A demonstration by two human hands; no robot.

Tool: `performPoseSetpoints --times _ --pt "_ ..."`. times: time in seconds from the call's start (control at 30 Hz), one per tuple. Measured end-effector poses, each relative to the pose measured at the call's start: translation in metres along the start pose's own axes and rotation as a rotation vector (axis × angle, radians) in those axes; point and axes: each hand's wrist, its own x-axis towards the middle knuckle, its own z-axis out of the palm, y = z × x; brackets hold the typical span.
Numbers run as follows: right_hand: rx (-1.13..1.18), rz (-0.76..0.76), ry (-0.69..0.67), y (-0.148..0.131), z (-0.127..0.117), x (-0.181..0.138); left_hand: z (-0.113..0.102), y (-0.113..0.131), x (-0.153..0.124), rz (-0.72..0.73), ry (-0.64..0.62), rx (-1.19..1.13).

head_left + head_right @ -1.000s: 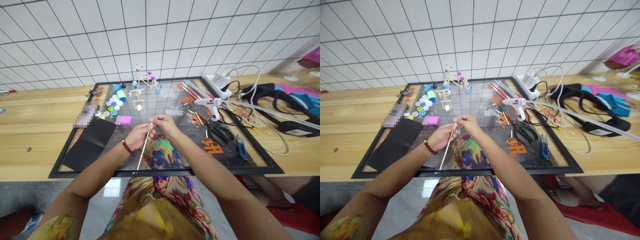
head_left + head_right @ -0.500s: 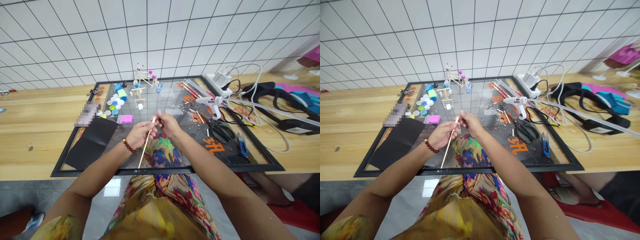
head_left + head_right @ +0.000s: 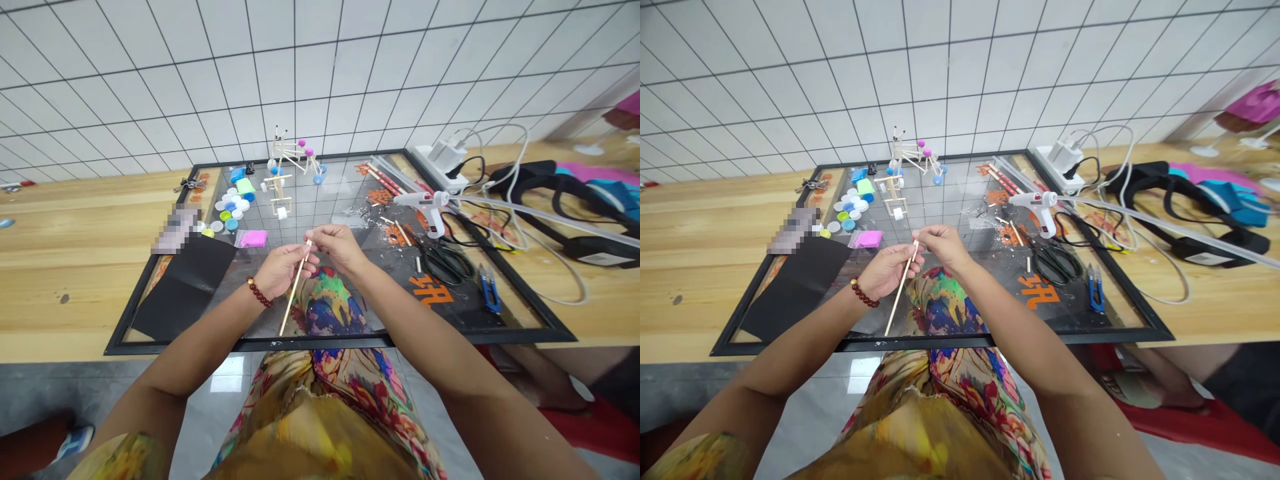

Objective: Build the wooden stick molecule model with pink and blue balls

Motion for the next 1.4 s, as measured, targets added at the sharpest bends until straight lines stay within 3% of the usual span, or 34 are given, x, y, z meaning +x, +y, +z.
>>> performPoseSetpoints --times 0.2,0.33,0.43,0.47,0.57,0.67,0.73,0.87,1.0,1.1,1.2,1.33,1.4 --pt "-0.126 -0.025 0.063 0.000 0.002 0.006 -0.002 0.000 0.001 -0.053 -0.021 0.059" --pt "-0.515 -0.132 0.038 -0.026 -0.009 -0.009 -0.002 -0.001 0.001 -0.016 0.057 0.071" --pt "-1.139 -0.302 0.046 -0.059 -0.049 -0.043 -0.002 0.000 0.001 0.013 0.075 0.040" --pt "-1.329 -0.268 0.043 -0.068 -0.069 -0.056 -0.002 0.000 0.001 0.018 0.078 0.032" --pt "-1.746 0.023 0.103 -0.078 -0.131 -0.089 0.001 -0.003 0.000 -0.006 0.076 0.027" --pt "-1.903 0.197 0.114 -0.067 -0.175 -0.103 0.006 -0.006 -0.002 -0.042 0.053 0.053" --pt "-1.915 0.203 0.124 -0.056 -0.187 -0.103 0.009 -0.008 -0.004 -0.051 0.040 0.079" --pt "-1.937 0.249 0.179 -0.046 -0.188 -0.092 0.010 -0.010 -0.006 -0.029 0.013 0.110" --pt "-1.954 0.347 0.140 -0.054 -0.187 -0.090 0.007 -0.011 -0.008 0.033 -0.024 0.149" --pt "-1.896 0.277 0.157 -0.062 -0.181 -0.101 0.008 -0.012 -0.010 0.056 -0.020 0.160" --pt "-1.607 0.147 0.173 -0.062 -0.159 -0.112 0.010 -0.013 -0.012 0.083 0.000 0.186" --pt "-0.852 0.002 0.176 -0.049 -0.106 -0.096 0.013 -0.017 -0.013 0.130 0.020 0.264" --pt "-0.553 0.013 0.176 -0.042 -0.077 -0.077 0.013 -0.017 -0.012 0.130 0.028 0.275"
